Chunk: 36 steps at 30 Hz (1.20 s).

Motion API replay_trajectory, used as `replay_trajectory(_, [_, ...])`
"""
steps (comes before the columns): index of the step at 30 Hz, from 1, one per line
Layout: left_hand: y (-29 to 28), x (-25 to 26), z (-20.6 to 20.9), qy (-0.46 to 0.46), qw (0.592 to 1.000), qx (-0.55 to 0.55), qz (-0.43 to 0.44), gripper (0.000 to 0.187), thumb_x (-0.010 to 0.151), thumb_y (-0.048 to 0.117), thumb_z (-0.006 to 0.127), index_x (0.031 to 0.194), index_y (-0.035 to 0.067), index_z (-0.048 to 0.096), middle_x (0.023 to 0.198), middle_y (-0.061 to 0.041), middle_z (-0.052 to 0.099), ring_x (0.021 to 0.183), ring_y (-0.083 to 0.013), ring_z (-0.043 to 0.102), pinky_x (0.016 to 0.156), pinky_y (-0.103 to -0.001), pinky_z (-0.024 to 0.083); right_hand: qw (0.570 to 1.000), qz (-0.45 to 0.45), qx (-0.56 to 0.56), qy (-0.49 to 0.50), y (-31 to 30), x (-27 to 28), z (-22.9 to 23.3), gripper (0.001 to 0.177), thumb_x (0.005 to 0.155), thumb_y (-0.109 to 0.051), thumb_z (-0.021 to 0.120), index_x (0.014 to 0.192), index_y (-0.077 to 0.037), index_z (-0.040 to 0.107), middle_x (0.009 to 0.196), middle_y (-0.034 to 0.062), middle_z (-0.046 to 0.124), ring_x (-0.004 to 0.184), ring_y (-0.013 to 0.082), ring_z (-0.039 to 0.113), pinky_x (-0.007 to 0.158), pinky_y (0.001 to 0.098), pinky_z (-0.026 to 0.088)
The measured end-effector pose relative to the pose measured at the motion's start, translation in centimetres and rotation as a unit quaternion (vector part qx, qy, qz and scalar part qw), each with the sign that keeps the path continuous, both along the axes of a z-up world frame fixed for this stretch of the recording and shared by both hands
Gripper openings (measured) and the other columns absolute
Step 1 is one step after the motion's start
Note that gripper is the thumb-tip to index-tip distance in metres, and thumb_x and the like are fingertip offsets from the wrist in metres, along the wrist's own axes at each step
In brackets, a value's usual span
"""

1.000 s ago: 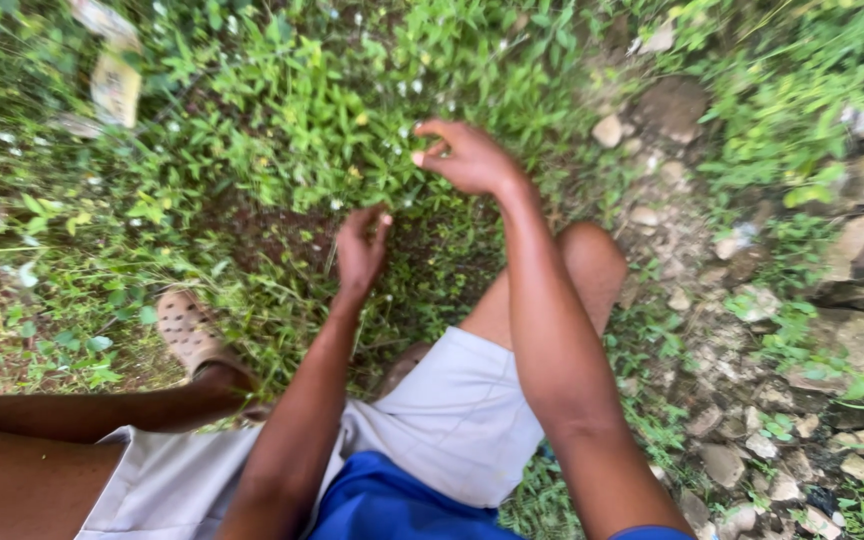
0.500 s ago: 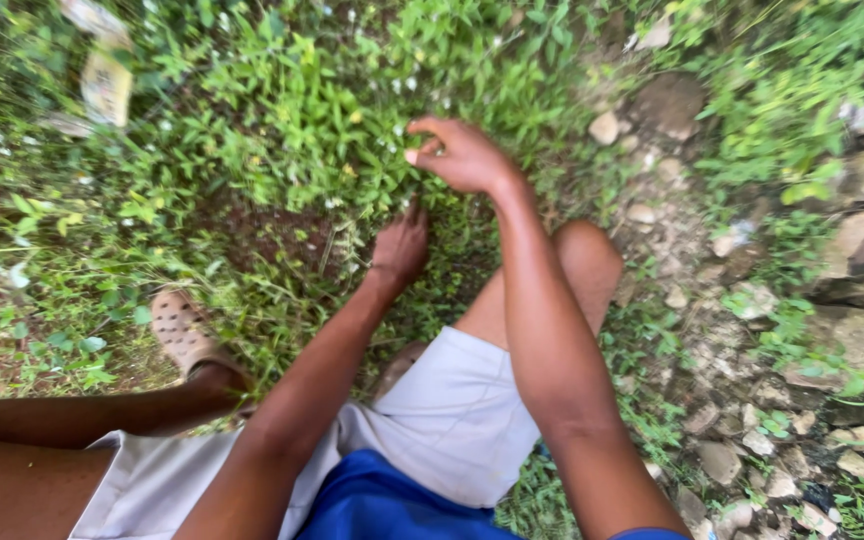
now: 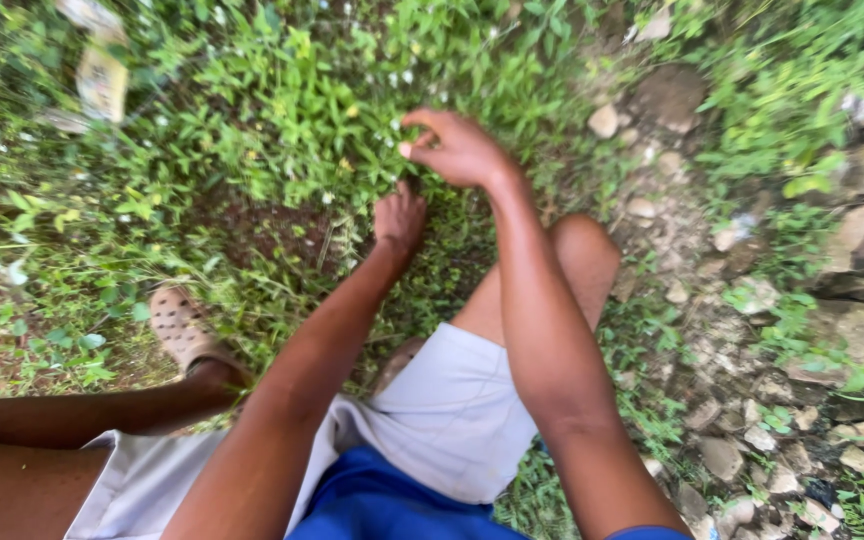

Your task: Weeding a patch of grass by hand in an outdoor area.

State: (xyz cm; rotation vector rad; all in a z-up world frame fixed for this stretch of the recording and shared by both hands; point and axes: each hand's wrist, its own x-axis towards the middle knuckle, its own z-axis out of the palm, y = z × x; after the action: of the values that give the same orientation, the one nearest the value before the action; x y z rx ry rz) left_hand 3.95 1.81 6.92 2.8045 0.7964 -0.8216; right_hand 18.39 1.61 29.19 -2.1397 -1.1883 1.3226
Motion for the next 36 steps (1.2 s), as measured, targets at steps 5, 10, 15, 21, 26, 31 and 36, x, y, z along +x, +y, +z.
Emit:
replay_trajectory(5, [1.3,-0.6,-1.1,-0.019,0.998,0.012,-0.061,0.027,0.099,0.022,0.063,0.121,0.008,0.070,0.138,-0.019,0.054,0.065,-0.0122,0.054,0.048,-0.026,0.049,1.000,-0.007,0.004,0.004,0.0,-0.1,0.0,0.055,0.096,-0.035,0.065,0.146,-0.016,0.054,0.133,0.0103,0.068,0.117,0.0234,0.068,0.100,0.0427,0.055])
replay_trajectory(10, [1.9,-1.1,0.2,-0.073,0.996,-0.039,0.018,0.019,0.103,0.010,0.058,0.105,0.003,0.076,0.139,-0.020,0.053,0.056,-0.0078,0.055,0.039,-0.023,0.051,1.000,-0.017,-0.010,0.006,0.0,-0.4,0.6,0.055,0.096,-0.036,0.065,0.147,-0.017,0.054,0.132,0.0121,0.068,0.115,0.0252,0.069,0.096,0.0430,0.057])
replay_trajectory(15, [2.3,-0.7,1.5,-0.076,0.993,-0.077,0.053,0.021,0.101,0.011,0.059,0.114,-0.002,0.070,0.113,-0.018,0.062,0.060,-0.0141,0.061,0.047,-0.029,0.057,1.000,-0.011,-0.012,0.013,0.3,-0.4,0.3,0.054,0.097,-0.036,0.065,0.146,-0.016,0.054,0.133,0.0120,0.067,0.116,0.0248,0.068,0.093,0.0421,0.059])
replay_trajectory(21, [2.7,-0.8,1.1,-0.076,0.994,-0.066,0.034,0.018,0.100,0.012,0.062,0.107,0.000,0.072,0.109,-0.018,0.064,0.065,-0.0176,0.060,0.054,-0.033,0.056,1.000,-0.006,0.007,0.013,0.1,-0.3,-0.1,0.054,0.096,-0.034,0.065,0.146,-0.016,0.054,0.138,0.0113,0.064,0.120,0.0241,0.066,0.097,0.0413,0.057])
replay_trajectory(26, [3.3,-1.9,1.9,-0.129,0.978,-0.126,0.103,0.018,0.102,0.011,0.060,0.110,-0.001,0.070,0.095,-0.019,0.067,0.059,-0.0182,0.063,0.047,-0.032,0.058,1.000,-0.011,-0.016,0.009,0.3,-0.3,0.5,0.054,0.097,-0.036,0.064,0.147,-0.017,0.053,0.135,0.0115,0.066,0.121,0.0244,0.066,0.101,0.0426,0.054])
replay_trajectory(31, [3.9,-2.6,2.4,-0.136,0.958,-0.216,0.131,0.015,0.097,0.019,0.068,0.104,0.008,0.075,0.090,-0.013,0.071,0.064,-0.0200,0.062,0.056,-0.036,0.056,1.000,0.001,-0.024,0.002,0.5,-0.2,0.2,0.055,0.097,-0.039,0.064,0.147,-0.018,0.052,0.135,0.0108,0.067,0.121,0.0246,0.065,0.104,0.0446,0.050])
replay_trajectory(36, [5.0,-2.2,4.8,-0.160,0.953,-0.253,0.047,0.014,0.101,0.021,0.065,0.106,0.017,0.077,0.090,-0.009,0.073,0.064,-0.0186,0.063,0.054,-0.038,0.057,1.000,0.001,-0.012,0.005,0.7,-0.2,-0.5,0.054,0.096,-0.038,0.065,0.146,-0.019,0.054,0.134,0.0104,0.067,0.118,0.0234,0.066,0.100,0.0442,0.054])
